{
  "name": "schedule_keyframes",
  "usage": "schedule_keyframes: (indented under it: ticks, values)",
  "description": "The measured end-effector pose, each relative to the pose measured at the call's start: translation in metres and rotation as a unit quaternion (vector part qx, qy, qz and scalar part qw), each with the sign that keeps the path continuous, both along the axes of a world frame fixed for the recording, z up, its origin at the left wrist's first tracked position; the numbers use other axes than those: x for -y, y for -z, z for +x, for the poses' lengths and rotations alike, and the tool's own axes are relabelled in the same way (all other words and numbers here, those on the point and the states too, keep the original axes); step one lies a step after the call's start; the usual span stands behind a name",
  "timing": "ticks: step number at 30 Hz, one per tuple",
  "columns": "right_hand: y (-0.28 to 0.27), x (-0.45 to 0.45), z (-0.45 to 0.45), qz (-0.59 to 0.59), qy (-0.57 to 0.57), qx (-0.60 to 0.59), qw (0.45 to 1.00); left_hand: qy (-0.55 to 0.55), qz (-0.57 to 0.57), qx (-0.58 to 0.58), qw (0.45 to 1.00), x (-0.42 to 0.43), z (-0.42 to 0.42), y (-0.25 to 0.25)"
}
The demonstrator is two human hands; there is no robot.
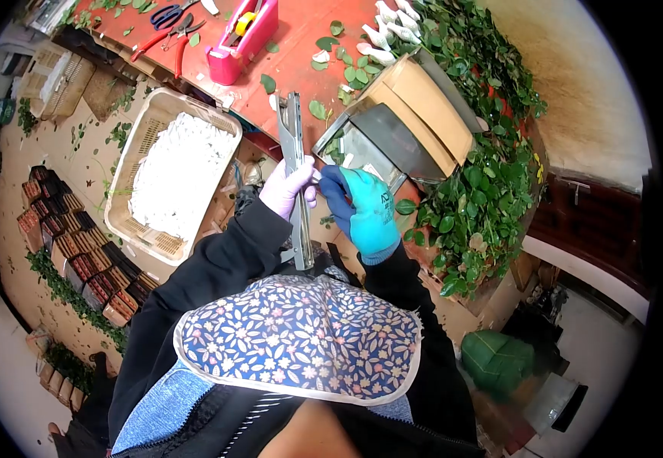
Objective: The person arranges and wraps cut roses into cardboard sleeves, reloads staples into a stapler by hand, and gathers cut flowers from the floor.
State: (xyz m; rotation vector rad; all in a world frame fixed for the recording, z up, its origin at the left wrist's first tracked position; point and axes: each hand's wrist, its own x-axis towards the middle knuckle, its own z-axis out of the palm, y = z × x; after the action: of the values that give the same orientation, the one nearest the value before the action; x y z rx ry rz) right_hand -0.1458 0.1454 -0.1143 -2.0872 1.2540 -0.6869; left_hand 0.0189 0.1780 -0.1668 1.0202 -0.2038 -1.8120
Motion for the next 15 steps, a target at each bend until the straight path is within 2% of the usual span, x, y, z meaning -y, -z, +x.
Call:
schedule_keyframes:
  ticks: [2,4,6,8,9,12,15]
  values:
    - [-0.008,0.003,0.003,-0.016,-0.003,0.027,0.999,-0.01,-0.01,-0.011,1.0,0.002,0.0,-0.004]
    - [-0.013,0.006,0.008,0.097,0.078,0.196,0.973,0.034,-0.044,-0.051,0.997,0.006,0.005,-0.006]
    - [-0.018,0.013,0.015,0.117,0.107,0.23,0.96,0.058,-0.079,-0.056,0.994,0.016,0.007,-0.009]
    - [-0.027,0.018,0.022,0.118,0.152,0.305,0.933,0.067,-0.112,-0.133,0.982,0.021,0.007,-0.016]
    - [-0.035,0.019,0.025,0.193,0.166,0.343,0.904,0.053,-0.101,-0.135,0.984,0.022,0.003,-0.017]
    - [-0.051,0.023,0.033,0.168,0.207,0.336,0.903,0.017,-0.096,-0.137,0.986,0.026,-0.007,-0.029]
    - [-0.059,0.026,0.033,0.126,0.191,0.335,0.914,0.008,-0.119,-0.14,0.983,0.031,-0.01,-0.047]
